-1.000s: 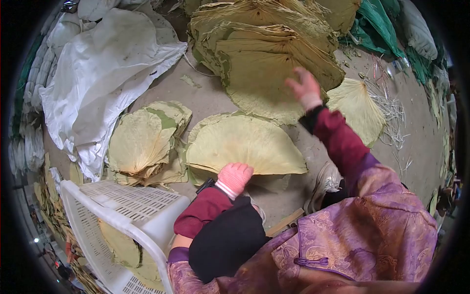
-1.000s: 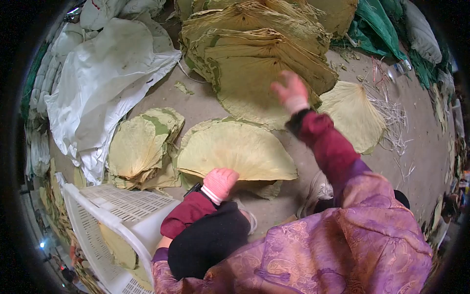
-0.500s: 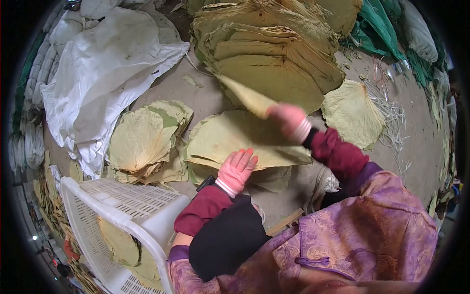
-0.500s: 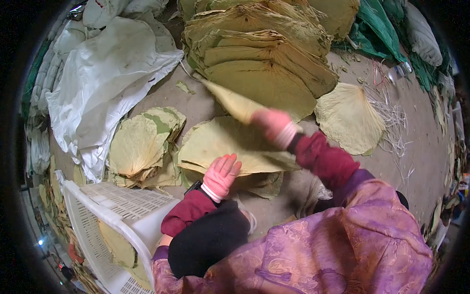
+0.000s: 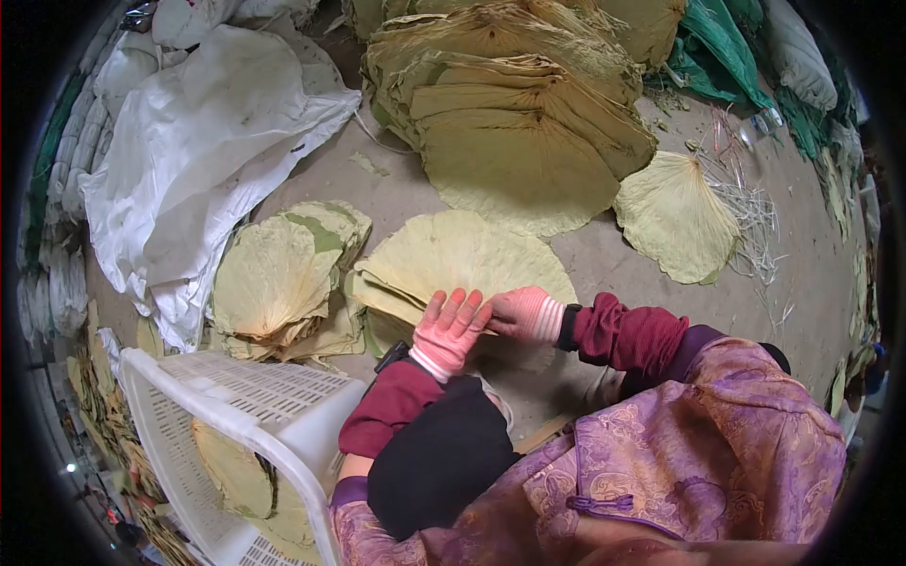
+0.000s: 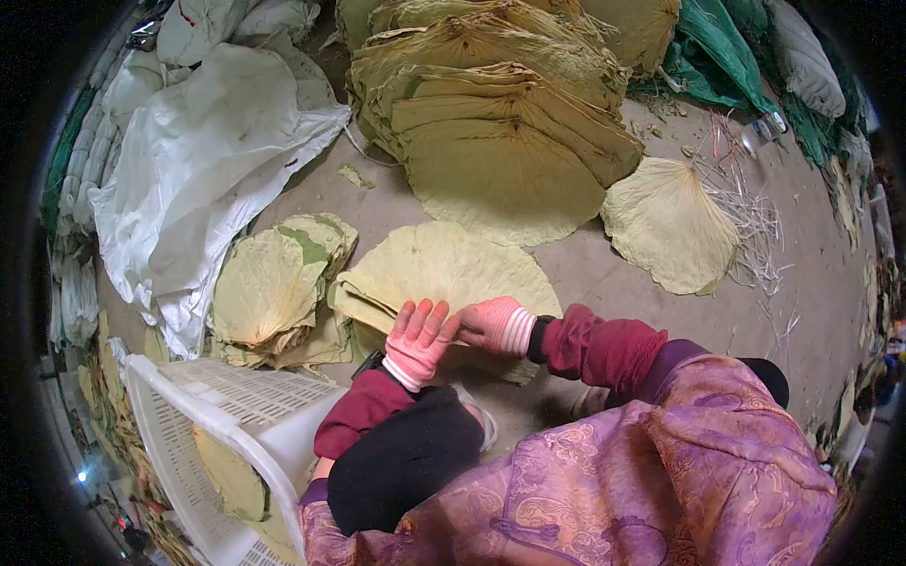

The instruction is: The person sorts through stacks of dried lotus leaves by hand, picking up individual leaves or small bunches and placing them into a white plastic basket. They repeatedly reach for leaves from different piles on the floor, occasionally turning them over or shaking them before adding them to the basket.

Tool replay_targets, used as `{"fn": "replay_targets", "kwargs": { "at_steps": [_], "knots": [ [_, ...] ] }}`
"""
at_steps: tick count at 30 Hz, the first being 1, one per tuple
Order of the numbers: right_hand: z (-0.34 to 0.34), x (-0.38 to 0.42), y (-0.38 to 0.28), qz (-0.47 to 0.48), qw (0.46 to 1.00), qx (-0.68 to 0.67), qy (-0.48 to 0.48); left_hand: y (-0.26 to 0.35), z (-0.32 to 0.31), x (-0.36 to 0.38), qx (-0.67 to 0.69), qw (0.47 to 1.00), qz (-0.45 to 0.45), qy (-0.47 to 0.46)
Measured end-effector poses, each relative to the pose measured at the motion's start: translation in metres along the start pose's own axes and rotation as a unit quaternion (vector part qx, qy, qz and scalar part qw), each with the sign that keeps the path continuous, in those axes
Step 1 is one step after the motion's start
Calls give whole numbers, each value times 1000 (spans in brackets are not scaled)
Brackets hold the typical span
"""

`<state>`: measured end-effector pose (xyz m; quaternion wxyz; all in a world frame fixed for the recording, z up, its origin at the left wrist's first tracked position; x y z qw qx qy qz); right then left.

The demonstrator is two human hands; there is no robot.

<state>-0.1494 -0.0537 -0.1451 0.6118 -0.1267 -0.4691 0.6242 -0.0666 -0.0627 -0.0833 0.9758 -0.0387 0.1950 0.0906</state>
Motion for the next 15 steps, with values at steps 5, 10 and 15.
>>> {"fn": "replay_targets", "kwargs": {
  "at_steps": [5, 10, 15],
  "knots": [
    [4, -6, 22, 21, 999, -19, 46, -42, 53, -16, 30, 998, 58, 7],
    [-51, -10, 74, -45, 996, 43, -57, -136, 139, 29, 183, 874, 362, 267],
    [-19, -2, 118, -20, 969, -199, 145, -160, 176, 56, 312, 759, 391, 417]
  ]
}}
Point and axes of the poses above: each hand's wrist, its own x-axis away from the middle knuckle, its own z-axis out of the back of the hand, y = z × x, the point moved 10 cm from there along -x, towards the middle knuckle, and after that the axes turned 10 degrees about -x, right-handed, at the moved point
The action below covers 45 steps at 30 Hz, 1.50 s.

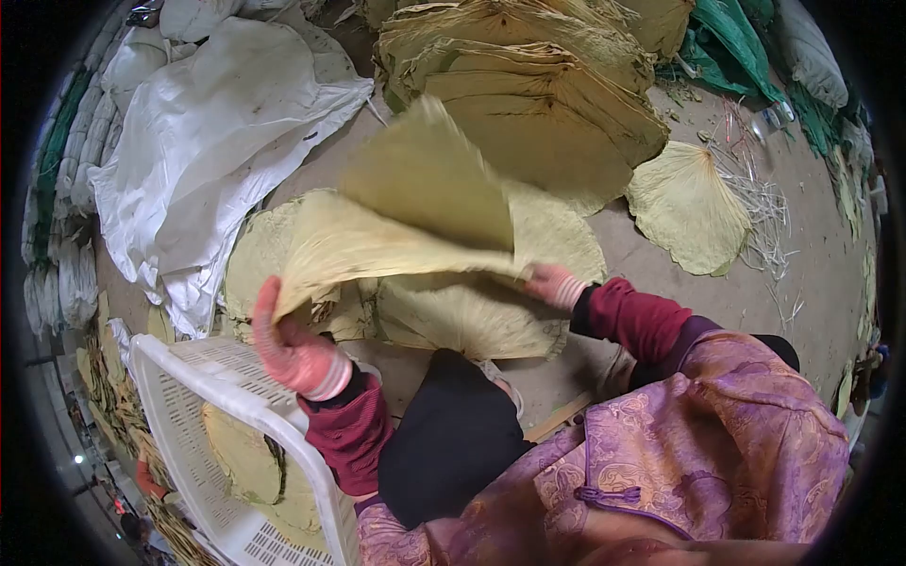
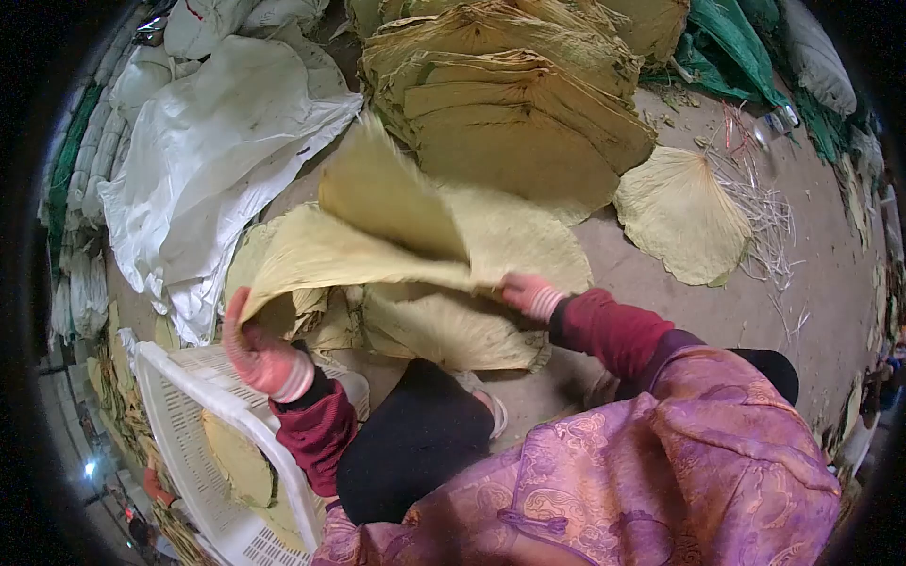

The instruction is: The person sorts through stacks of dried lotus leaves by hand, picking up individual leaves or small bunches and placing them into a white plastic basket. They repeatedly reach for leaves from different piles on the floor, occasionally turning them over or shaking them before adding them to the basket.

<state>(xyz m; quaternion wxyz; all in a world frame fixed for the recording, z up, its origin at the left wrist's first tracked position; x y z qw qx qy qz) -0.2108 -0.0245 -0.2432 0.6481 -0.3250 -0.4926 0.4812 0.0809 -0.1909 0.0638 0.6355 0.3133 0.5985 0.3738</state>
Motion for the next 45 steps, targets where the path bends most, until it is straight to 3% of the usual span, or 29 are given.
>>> {"fn": "replay_targets", "kwargs": {
  "at_steps": [2, 3, 4, 5, 7, 8, 9, 11, 12, 13, 14, 15, 17, 19, 20, 21, 23, 25, 26, 27, 29, 30, 31, 33, 35, 37, 39, 41, 45],
  "knots": [
    [45, -1, -18, 27, 993, -62, 95, 13, -15, 9, -65, 996, -53, 9],
    [68, 3, -28, 11, 983, -109, 146, 21, -27, 15, -192, 971, -137, -34],
    [70, -4, -25, 15, 963, -232, 136, 19, -30, 17, -190, 971, -139, -41],
    [74, 0, -24, 14, 964, -229, 137, 17, -35, 18, -187, 971, -139, -48],
    [44, 9, -27, -53, 997, 36, -53, -2, -18, 6, -86, 996, -5, -4],
    [35, 15, -55, 51, 988, 115, -92, -4, -14, 3, -25, 999, 33, 21],
    [22, 17, -44, -41, 974, 173, -142, -5, -10, 3, -26, 999, 29, 22],
    [39, 17, -68, -11, 974, 215, -78, -9, -17, 10, 17, 998, -6, -57],
    [63, 14, -76, 20, 985, 172, 18, -3, -25, 19, 5, 995, -59, -85],
    [96, 13, -80, 51, 984, 128, 112, 8, -48, 31, -156, 955, -172, -186],
    [121, 9, -74, 12, 989, 75, 124, 18, -75, 41, -196, 922, -200, -268],
    [153, 10, -73, -29, 990, 20, 136, 3, -99, 56, -157, 896, -150, -387],
    [198, 31, -135, -3, 978, 188, 91, -37, -119, 107, -189, 825, -117, -520],
    [238, 53, -186, 18, 955, 265, 131, -73, -131, 158, -277, 679, -48, -678],
    [248, 68, -224, 106, 929, 293, 198, -74, -135, 160, -274, 683, -49, -675],
    [252, 82, -251, 182, 923, 219, 257, -59, -139, 151, -267, 729, -129, -616],
    [235, 79, -282, 163, 946, 133, 249, -36, -142, 141, -257, 767, -208, -550],
    [188, 71, -293, 283, 925, 131, 219, 2, -136, 116, -286, 805, -323, -407],
    [150, 55, -281, 312, 935, 116, 118, 11, -133, 116, -285, 809, -376, -352],
    [105, 41, -276, 306, 916, 244, 83, 11, -135, 117, -286, 808, -379, -351],
    [30, 6, -234, 230, 945, 230, -43, 18, -133, 118, -273, 807, -412, -322],
    [-19, -6, -225, 127, 914, 314, -221, 17, -137, 110, -269, 811, -360, -375],
    [-16, 0, -250, 250, 946, 165, -126, 15, -134, 111, -271, 811, -358, -375],
    [-23, -19, -223, 197, 954, 137, -180, -19, -133, 114, -316, 796, -234, -461],
    [-9, -55, -186, 133, 959, -129, -216, -21, -124, 106, -280, 812, -273, -433],
    [50, -114, -146, -58, 977, -178, -98, -40, -112, 94, -278, 846, -183, -416],
    [132, -176, -111, 16, 990, -77, 113, -51, -100, 87, -287, 873, -127, -372],
    [176, -228, -50, -70, 975, 18, 212, -58, -93, 79, -295, 890, -99, -333],
    [170, -267, -36, -227, 957, 83, 161, -68, -100, 88, -270, 880, -85, -381]
  ]
}}
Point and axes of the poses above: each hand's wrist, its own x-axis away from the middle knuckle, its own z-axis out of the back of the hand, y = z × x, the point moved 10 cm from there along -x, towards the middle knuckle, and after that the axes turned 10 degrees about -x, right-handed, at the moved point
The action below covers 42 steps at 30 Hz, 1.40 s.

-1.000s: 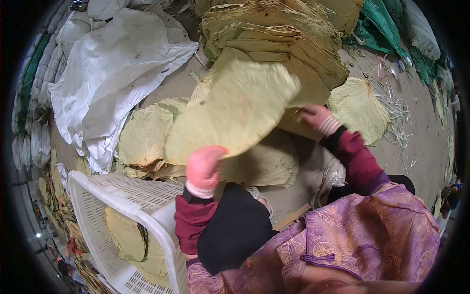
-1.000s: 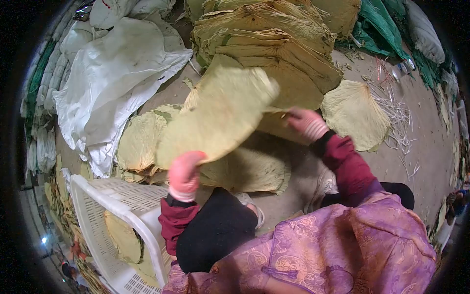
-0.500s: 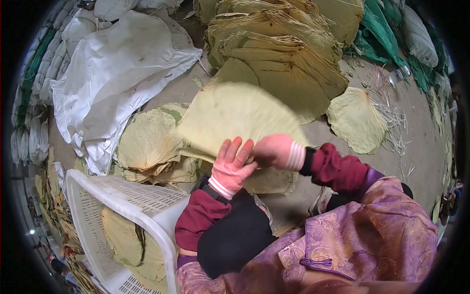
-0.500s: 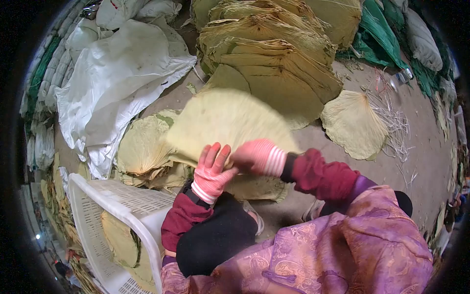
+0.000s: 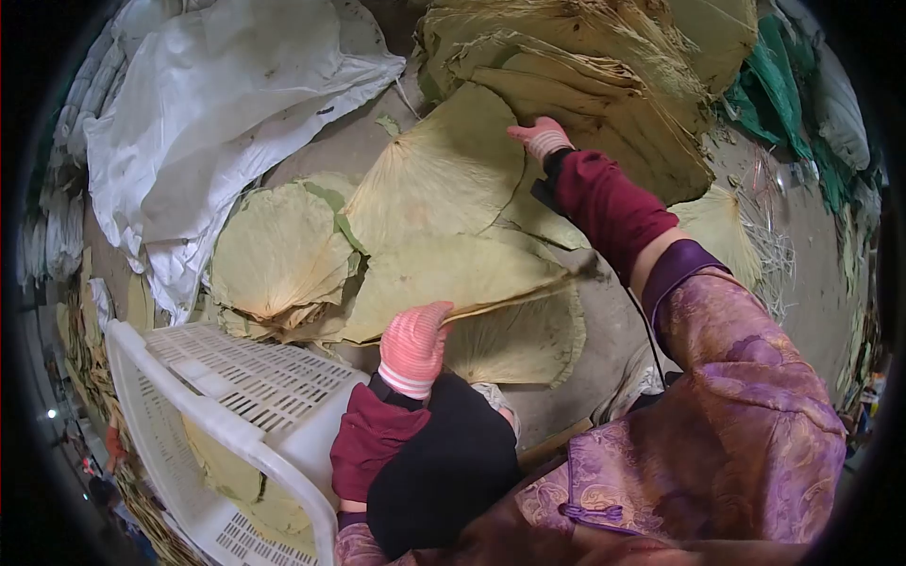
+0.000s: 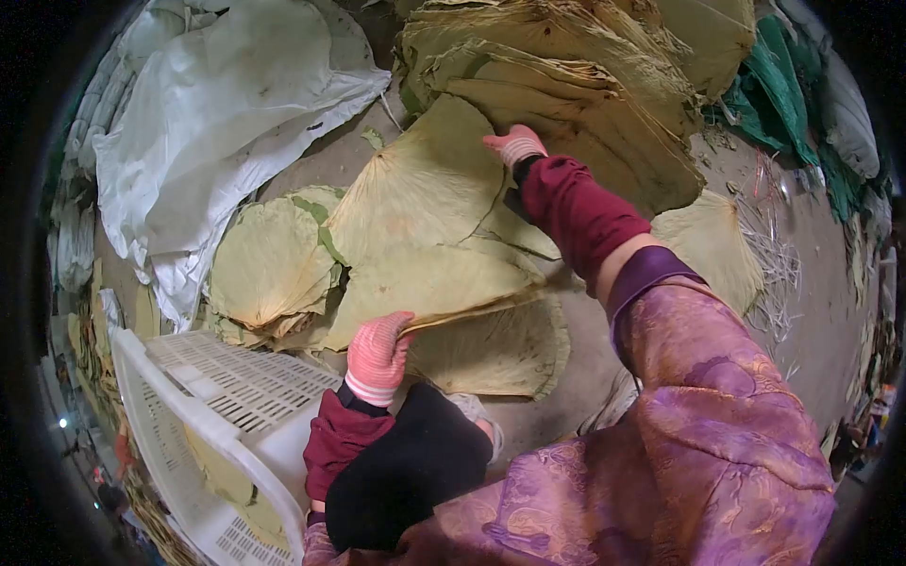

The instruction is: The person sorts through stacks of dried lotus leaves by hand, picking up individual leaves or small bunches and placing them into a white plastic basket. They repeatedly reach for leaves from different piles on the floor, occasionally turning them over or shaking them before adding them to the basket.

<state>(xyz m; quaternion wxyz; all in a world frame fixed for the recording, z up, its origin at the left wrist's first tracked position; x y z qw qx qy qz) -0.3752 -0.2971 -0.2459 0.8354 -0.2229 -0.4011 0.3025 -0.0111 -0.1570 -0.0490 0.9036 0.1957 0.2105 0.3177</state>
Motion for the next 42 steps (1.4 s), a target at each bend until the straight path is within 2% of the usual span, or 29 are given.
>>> {"fn": "replay_targets", "kwargs": {
  "at_steps": [4, 7, 8, 9, 10, 11, 12, 13, 14, 15, 16, 17, 18, 21, 23, 24, 26, 28, 29, 30, 31, 32, 33, 34, 36, 37, 39, 40, 42],
  "knots": [
    [-23, 17, -36, 62, 992, 108, -17, 1, -7, 2, 26, 998, -13, -47],
    [-19, 51, -56, 146, 984, 102, 4, -24, 43, 8, -35, 985, 111, 128],
    [-12, 68, -64, 229, 973, 39, 3, -41, 62, 20, -27, 965, 157, 211],
    [-4, 91, -67, 309, 951, -23, 1, -74, 72, 44, 103, 928, 206, 292],
    [5, 126, -52, 379, 918, -113, -42, -72, 115, 61, -45, 863, 256, 433],
    [16, 160, -36, 445, 869, -200, -82, -83, 128, 66, 9, 841, 268, 469],
    [20, 188, -25, 435, 817, -346, -153, -118, 136, 77, 60, 843, 324, 426],
    [19, 220, -13, 476, 835, -247, -126, -109, 146, 73, 117, 816, 320, 467],
    [17, 258, -8, 557, 825, -37, -94, -101, 154, 68, 176, 785, 314, 505],
    [-10, 246, 42, 376, 890, -183, -182, -101, 154, 66, 181, 786, 309, 504],
    [-19, 275, 52, 322, 910, -120, -231, -97, 165, 79, 94, 762, 318, 557],
    [-23, 325, 41, 524, 824, 91, -195, -87, 174, 90, 6, 728, 324, 604],
    [-41, 340, 63, 526, 813, 108, -223, -80, 173, 86, 10, 729, 321, 604],
    [-87, 359, 130, 453, 830, 106, -307, -57, 171, 74, -62, 742, 336, 576],
    [-104, 355, 161, 438, 832, 110, -322, -37, 154, 51, -168, 807, 208, 528],
    [-109, 347, 171, 436, 834, 121, -316, -38, 137, 47, -18, 826, 110, 553],
    [-107, 336, 176, 432, 838, 133, -307, -36, 114, 28, 40, 862, 199, 465],
    [-95, 288, 196, 223, 920, 84, -311, -44, 38, 10, 405, 826, 177, 351],
    [-77, 298, 164, 424, 851, 168, -262, -16, 38, -3, 228, 930, 92, 273],
    [-53, 269, 160, 374, 888, 184, -195, 11, 24, -11, 36, 982, 3, 185],
    [-31, 240, 153, 323, 917, 197, -129, 32, 11, -22, 17, 990, -66, 126],
    [16, 226, 122, 109, 950, 279, -91, 53, -3, -27, -6, 989, -132, 65],
    [59, 196, 113, 310, 947, -51, 68, 56, -27, -22, -7, 988, -153, 8],
    [87, 194, 71, 340, 920, 116, 158, 56, -54, -11, -9, 984, -172, -52],
    [128, 174, 30, 299, 915, 124, 239, 59, -78, 7, -3, 980, -187, -63],
    [134, 163, 14, 299, 916, 124, 238, 61, -87, 14, 0, 977, -201, -72],
    [140, 137, 4, 184, 928, 218, 240, 58, -98, 22, -13, 977, -198, -81],
    [137, 137, -2, 187, 928, 218, 237, 58, -101, 24, -25, 976, -196, -89],
    [123, 133, -1, 129, 933, 277, 189, 55, -109, 27, -32, 973, -193, -121]
  ]
}}
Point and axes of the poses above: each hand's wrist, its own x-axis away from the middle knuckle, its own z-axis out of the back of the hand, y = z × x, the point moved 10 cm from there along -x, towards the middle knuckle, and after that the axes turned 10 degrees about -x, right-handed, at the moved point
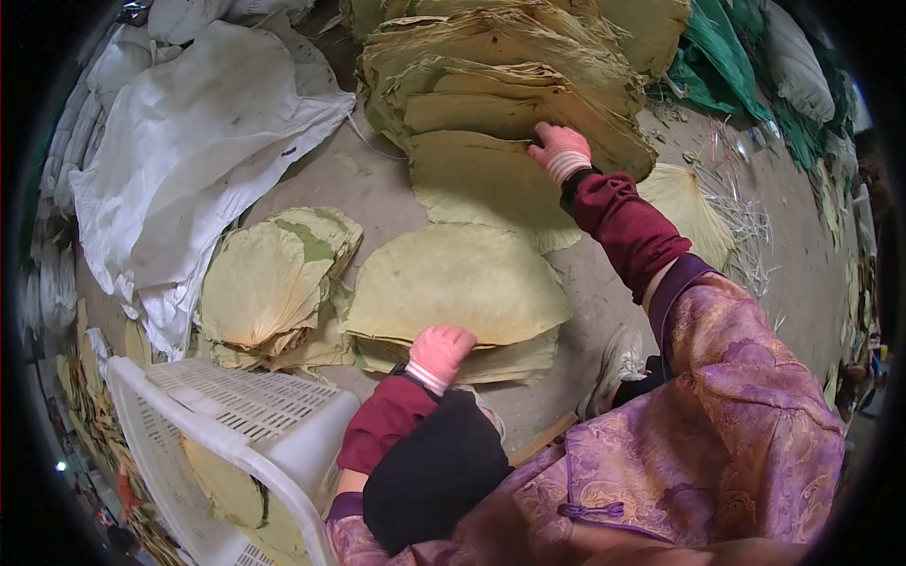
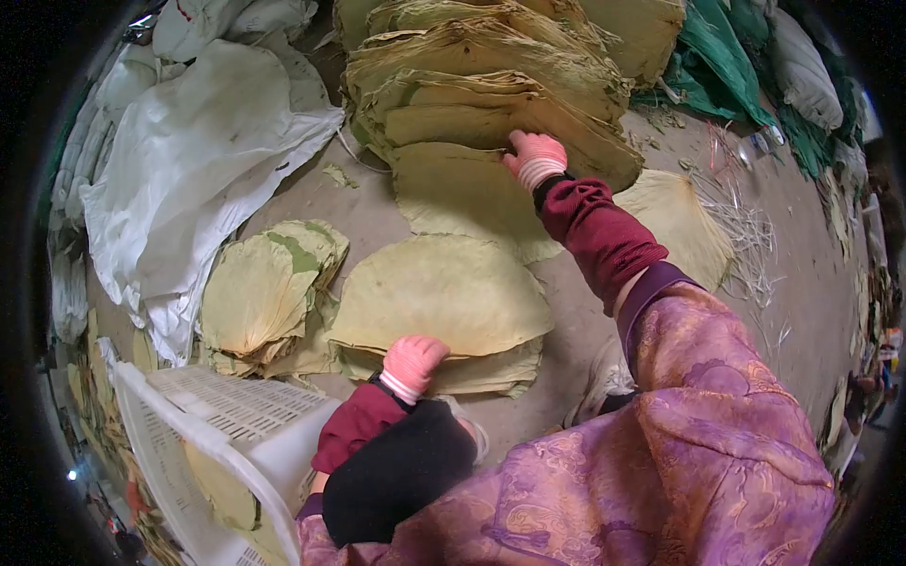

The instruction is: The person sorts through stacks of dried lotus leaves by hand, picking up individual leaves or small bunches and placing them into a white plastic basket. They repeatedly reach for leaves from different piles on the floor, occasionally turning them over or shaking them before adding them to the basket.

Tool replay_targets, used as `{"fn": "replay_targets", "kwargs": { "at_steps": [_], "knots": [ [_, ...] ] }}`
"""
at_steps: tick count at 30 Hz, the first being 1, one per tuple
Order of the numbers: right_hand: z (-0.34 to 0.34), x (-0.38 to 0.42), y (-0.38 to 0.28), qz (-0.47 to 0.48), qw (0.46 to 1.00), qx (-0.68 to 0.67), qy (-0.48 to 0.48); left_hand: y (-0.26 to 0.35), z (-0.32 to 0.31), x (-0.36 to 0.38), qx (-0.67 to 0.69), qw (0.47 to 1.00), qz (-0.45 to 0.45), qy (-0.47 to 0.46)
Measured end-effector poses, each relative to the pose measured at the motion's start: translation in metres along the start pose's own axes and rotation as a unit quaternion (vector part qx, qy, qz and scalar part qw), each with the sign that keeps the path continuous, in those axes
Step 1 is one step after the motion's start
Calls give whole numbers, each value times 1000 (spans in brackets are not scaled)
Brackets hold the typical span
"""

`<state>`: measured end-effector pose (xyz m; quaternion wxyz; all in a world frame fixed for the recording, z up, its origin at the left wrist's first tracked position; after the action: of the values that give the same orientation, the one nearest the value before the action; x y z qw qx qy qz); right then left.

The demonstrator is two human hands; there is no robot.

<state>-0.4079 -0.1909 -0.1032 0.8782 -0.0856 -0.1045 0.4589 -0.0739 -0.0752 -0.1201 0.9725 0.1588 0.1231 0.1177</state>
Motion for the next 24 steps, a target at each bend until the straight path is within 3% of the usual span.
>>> {"fn": "replay_targets", "kwargs": {
  "at_steps": [1, 4, 5, 6, 7, 8, 9, 10, 12, 14, 16, 17, 19, 21, 22, 23, 24],
  "knots": [
    [-7, 4, 0, 3, 1000, -1, -3, 1, -7, 0, 1, 999, -1, -33],
    [-27, 51, -36, 206, 952, -220, 48, 13, 14, -9, -32, 999, -18, 2],
    [-29, 84, -54, 269, 927, -256, 52, 12, 13, -10, -44, 999, -13, -26],
    [-32, 122, -75, 287, 925, -249, -4, 13, 17, -13, -44, 999, -13, -28],
    [-46, 160, -92, 349, 897, -270, -29, 19, 37, -18, -85, 995, -24, 53],
    [-60, 192, -103, 347, 888, -287, -87, 25, 53, -18, -124, 982, -36, 135],
    [-69, 221, -117, 348, 884, -273, -150, 25, 49, -15, -142, 977, -31, 156],
    [-77, 243, -126, 347, 876, -258, -212, 25, 52, -18, -136, 981, -38, 134],
    [-81, 253, -119, 331, 860, -340, -190, 25, 35, -28, -79, 994, -58, 45],
    [-75, 246, -114, 317, 836, -416, -164, 23, 34, -28, -85, 994, -45, 54],
    [-92, 243, -118, 311, 822, -401, -256, 18, 33, -30, -90, 993, -28, 65],
    [-91, 239, -116, 312, 823, -400, -256, 5, 24, -32, -79, 996, 18, 19],
    [-100, 229, -103, 222, 771, -488, -342, -11, 18, -31, -71, 995, 62, -25],
    [-90, 187, -76, 248, 794, -492, -257, -12, 18, -35, -93, 994, 37, -40],
    [-73, 145, -46, 168, 882, -414, -153, -13, 19, -41, -90, 995, 31, -34],
    [-45, 111, -19, 95, 807, -577, -78, -12, 17, -44, -95, 994, 20, -47],
    [-9, 79, 2, 89, 891, -438, 81, -10, 16, -46, -100, 993, 11, -63]
  ]
}}
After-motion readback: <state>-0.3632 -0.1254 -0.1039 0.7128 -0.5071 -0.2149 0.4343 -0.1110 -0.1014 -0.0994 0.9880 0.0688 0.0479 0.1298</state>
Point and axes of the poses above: each hand's wrist, its own x-axis away from the middle knuckle, its own z-axis out of the back of the hand, y = z × x, the point moved 10 cm from there along -x, towards the middle knuckle, and after that the axes turned 10 degrees about -x, right-handed, at the moved point
